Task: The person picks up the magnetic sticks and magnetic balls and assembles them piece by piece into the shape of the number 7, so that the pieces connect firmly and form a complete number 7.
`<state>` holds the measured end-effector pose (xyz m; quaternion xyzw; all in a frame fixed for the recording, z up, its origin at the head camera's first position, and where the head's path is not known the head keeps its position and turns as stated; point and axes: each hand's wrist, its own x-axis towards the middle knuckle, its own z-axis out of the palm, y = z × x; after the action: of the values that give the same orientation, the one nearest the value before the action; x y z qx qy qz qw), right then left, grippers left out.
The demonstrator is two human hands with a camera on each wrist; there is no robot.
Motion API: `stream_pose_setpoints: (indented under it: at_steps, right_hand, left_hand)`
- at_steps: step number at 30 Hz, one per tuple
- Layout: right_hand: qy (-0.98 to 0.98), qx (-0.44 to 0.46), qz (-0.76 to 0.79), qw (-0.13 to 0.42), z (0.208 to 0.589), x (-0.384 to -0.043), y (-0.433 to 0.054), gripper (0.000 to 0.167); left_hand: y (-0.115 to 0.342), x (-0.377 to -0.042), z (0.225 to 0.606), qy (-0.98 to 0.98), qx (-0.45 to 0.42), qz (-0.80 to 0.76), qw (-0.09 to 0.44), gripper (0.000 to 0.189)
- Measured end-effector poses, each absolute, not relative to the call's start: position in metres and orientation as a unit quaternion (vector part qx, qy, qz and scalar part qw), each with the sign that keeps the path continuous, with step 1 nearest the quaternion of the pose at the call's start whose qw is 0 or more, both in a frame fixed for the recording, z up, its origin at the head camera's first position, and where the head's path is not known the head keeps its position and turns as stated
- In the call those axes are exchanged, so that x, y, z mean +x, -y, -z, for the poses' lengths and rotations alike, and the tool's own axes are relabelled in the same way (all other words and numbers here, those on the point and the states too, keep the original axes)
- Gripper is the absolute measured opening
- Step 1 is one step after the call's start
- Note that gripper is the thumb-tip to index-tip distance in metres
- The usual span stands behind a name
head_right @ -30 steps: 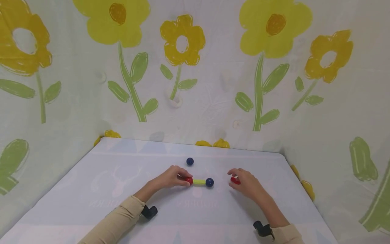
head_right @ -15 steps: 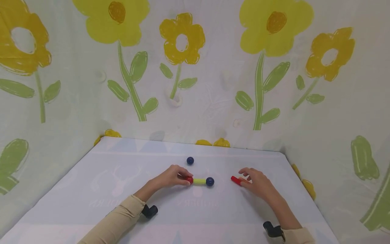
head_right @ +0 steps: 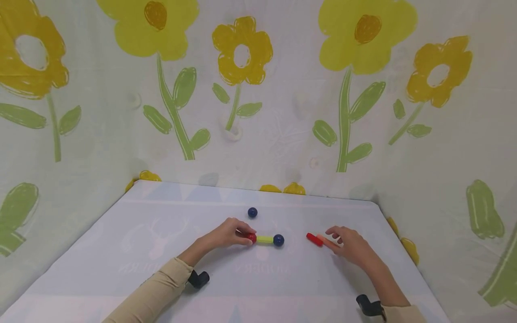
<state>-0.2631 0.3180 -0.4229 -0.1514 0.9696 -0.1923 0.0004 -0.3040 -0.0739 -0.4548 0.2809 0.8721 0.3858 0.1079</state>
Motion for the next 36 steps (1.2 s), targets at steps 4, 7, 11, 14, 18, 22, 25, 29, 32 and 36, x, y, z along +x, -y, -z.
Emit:
stream_pose_setpoints:
  at_steps: [4,7,11,14,18,22,25,29,32,36]
  right_hand:
    - [-0.969,-0.151,0.194,0.007,0.425,-0.264,-0.320,0.036]
    - [-0.968,-0.153,0.199,0.014,0.426,-0.264,-0.319,0.033]
    - [-0.968,-0.157,0.196,0.022,0.428,-0.264,-0.319,0.032]
    - [-0.968,-0.164,0.188,0.019,0.430,-0.263,-0.319,0.032]
    - [-0.969,-0.165,0.185,0.012,0.431,-0.263,-0.318,0.032]
    - [-0.970,-0.162,0.183,0.014,0.431,-0.263,-0.318,0.032]
    - [-0.971,-0.155,0.180,0.017,0.431,-0.264,-0.317,0.031]
    - [-0.974,-0.142,0.177,0.023,0.432,-0.265,-0.317,0.029]
    - [-0.975,-0.137,0.174,0.023,0.433,-0.266,-0.316,0.028]
    - [-0.977,-0.139,0.162,0.019,0.434,-0.267,-0.315,0.027]
  left_hand:
    - [0.074,-0.304,0.454,-0.872,0.282,-0.386,0.106,0.033]
    - [0.075,-0.304,0.454,-0.871,0.281,-0.389,0.106,0.033]
    - [0.075,-0.304,0.454,-0.870,0.282,-0.391,0.107,0.033]
    - [0.075,-0.305,0.454,-0.869,0.283,-0.391,0.109,0.033]
    - [0.075,-0.304,0.453,-0.869,0.282,-0.391,0.109,0.033]
    - [0.075,-0.304,0.453,-0.869,0.281,-0.392,0.107,0.033]
    - [0.075,-0.304,0.454,-0.871,0.280,-0.391,0.105,0.032]
    - [0.075,-0.303,0.454,-0.873,0.279,-0.387,0.105,0.032]
    - [0.075,-0.303,0.454,-0.872,0.279,-0.387,0.107,0.033]
    - [0.075,-0.302,0.455,-0.872,0.279,-0.387,0.106,0.033]
